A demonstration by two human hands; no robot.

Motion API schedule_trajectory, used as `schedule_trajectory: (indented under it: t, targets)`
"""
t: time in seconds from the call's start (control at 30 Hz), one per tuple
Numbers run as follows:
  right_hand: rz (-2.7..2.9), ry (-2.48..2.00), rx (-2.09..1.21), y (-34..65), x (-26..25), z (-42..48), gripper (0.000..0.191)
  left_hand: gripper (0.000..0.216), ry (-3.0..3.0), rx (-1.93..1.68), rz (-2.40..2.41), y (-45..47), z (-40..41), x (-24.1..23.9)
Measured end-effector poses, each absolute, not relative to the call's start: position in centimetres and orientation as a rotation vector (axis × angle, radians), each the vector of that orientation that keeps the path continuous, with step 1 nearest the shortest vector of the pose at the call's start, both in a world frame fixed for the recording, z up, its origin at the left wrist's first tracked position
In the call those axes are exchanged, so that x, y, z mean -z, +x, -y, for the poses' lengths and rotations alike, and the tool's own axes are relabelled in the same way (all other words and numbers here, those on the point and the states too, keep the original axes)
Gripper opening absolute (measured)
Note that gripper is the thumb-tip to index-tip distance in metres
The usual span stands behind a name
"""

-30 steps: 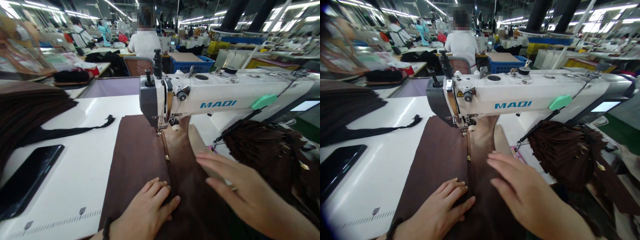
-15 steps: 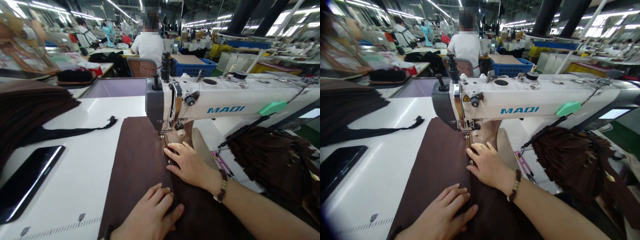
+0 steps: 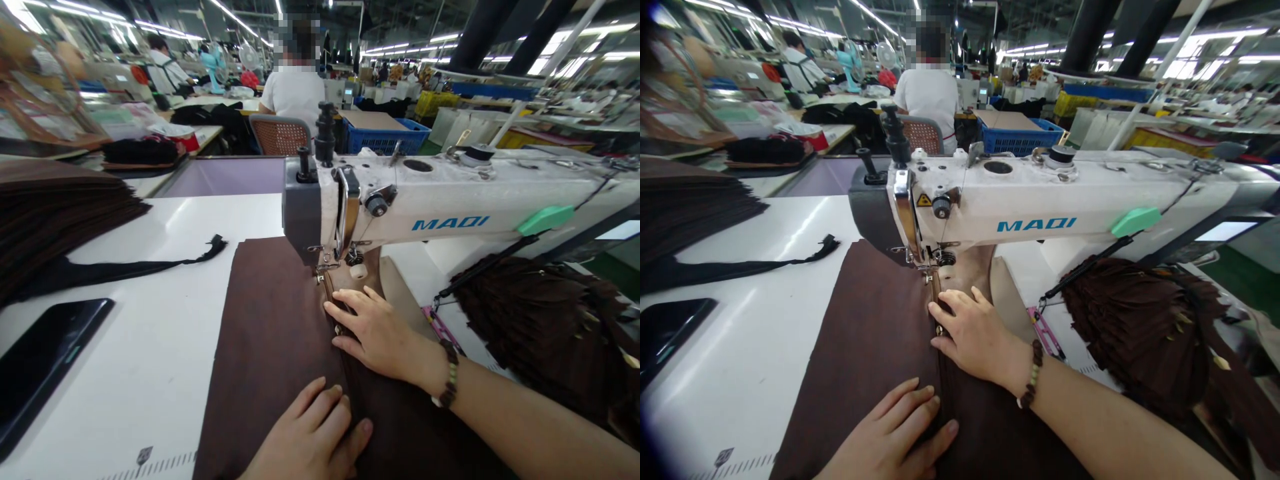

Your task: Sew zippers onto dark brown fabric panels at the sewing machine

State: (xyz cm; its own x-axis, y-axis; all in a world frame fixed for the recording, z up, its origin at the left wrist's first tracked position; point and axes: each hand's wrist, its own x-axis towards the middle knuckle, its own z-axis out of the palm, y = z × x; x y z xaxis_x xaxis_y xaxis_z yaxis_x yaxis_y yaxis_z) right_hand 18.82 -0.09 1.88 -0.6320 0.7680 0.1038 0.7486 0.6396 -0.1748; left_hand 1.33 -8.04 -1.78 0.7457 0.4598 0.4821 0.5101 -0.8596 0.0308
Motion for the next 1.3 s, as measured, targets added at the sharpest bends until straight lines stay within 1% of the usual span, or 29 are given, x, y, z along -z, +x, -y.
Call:
schedule_trajectory:
  t: [0.33, 0.67, 0.8, 1.0, 1.3]
  targets:
    - [2.702, -1.246, -0.128, 18.6, -2.0, -1.2, 0.043, 0.033, -2.971, 0.579, 0.867, 0.8, 7.1, 1.2]
    - [2.723, -1.297, -0.071, 18.1, -2.1, -2.9, 0.044, 0.033, -3.115, 0.337, 0.969, 0.5, 5.4, -1.3]
    - [2.676, -1.31, -0.13, 18.2, -1.8, -2.8, 0.044, 0.033, -3.129, 0.361, 0.985, 0.5, 5.3, -1.4]
    - [2.662, -1.196, -0.287, 19.4, -1.7, -0.7, 0.041, 0.034, -3.124, 0.378, 0.961, 0.6, 5.2, -1.0]
    - [2.698, -1.191, -0.147, 19.6, -0.8, 0.7, 0.039, 0.034, -3.176, 0.291, 1.002, 0.5, 5.1, -1.3]
